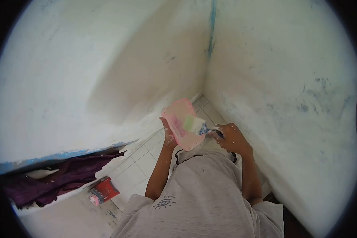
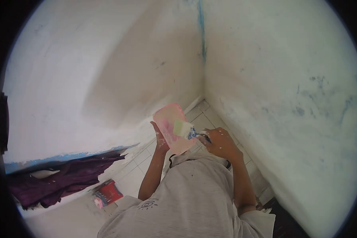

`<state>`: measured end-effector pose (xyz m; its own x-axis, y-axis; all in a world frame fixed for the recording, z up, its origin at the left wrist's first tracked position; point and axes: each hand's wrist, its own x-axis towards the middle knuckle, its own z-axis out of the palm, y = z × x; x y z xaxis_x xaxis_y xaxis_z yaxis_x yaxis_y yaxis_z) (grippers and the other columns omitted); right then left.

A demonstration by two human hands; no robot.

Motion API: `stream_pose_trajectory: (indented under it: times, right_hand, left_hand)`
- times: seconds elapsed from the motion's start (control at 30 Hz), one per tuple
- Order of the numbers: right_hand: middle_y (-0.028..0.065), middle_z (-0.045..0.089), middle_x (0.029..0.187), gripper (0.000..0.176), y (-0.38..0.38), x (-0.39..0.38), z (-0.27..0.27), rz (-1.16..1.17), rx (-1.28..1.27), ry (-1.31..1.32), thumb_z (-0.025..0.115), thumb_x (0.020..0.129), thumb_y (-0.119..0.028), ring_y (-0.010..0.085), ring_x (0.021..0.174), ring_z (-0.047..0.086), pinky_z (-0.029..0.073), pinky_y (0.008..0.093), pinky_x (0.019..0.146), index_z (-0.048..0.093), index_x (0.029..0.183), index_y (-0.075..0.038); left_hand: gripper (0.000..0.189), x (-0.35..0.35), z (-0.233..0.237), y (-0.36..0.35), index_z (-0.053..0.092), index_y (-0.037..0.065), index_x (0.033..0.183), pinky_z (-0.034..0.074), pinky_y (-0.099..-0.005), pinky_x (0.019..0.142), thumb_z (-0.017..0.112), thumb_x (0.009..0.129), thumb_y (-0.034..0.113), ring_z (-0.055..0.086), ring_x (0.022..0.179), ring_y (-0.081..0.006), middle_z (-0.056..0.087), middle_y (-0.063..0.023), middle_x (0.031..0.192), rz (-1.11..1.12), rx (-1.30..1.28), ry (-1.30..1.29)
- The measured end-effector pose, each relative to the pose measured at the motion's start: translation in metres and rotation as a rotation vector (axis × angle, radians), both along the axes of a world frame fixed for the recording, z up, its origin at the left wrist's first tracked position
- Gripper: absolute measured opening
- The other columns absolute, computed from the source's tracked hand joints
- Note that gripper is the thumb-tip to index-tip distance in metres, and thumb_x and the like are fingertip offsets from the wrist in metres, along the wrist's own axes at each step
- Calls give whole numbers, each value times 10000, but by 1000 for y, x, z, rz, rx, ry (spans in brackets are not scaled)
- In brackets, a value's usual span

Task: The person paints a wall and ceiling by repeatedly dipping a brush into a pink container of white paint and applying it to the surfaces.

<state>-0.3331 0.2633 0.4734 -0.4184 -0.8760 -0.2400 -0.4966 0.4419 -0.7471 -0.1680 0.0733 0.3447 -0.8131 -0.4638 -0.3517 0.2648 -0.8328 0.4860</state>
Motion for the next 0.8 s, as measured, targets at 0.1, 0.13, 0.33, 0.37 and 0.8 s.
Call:
stream_pose_trajectory:
  times: [0.1, 0.13, 0.33, 0.37, 0.8]
  right_hand:
    - [157, 665, 723, 273, -16, 38, -22, 18, -84, 235, 609, 937, -278, 313, 736, 650, 504, 434, 718, 711, 982, -29]
    - [172, 679, 763, 267, -22, 50, -24, 2, -93, 264, 615, 923, -276, 354, 803, 654, 504, 463, 763, 717, 991, -38]
    - [153, 686, 769, 267, -48, 92, -2, -120, 4, 255, 638, 900, -303, 331, 803, 662, 513, 463, 745, 741, 948, -62]
    - [153, 686, 769, 267, -55, 102, -5, -142, 12, 251, 638, 900, -303, 331, 803, 662, 513, 463, 745, 741, 948, -62]
    - [160, 692, 774, 263, -86, 162, -26, -138, 93, 225, 677, 869, -306, 347, 794, 654, 510, 454, 732, 753, 884, -55]
  left_hand:
    - [981, 6, -15, -7, 327, 155, 1513, 426, -457, 1070, 416, 815, 838, 465, 1297, -262, 462, -71, 1448, -107, -67, -10]
    - [981, 7, -13, -10, 327, 155, 1513, 426, -457, 1070, 416, 815, 838, 465, 1297, -262, 462, -71, 1448, -138, -68, -10]
    - [967, 32, -13, -46, 341, 150, 1502, 429, -474, 1063, 410, 822, 834, 469, 1292, -274, 478, -83, 1426, -308, 15, -77]
    - [966, 37, -13, -54, 345, 146, 1499, 430, -475, 1064, 411, 823, 833, 472, 1289, -277, 480, -87, 1423, -344, 24, -65]
    - [986, 63, -7, -95, 325, 125, 1505, 434, -475, 1070, 376, 830, 842, 467, 1301, -284, 457, -108, 1438, -505, -142, -73]
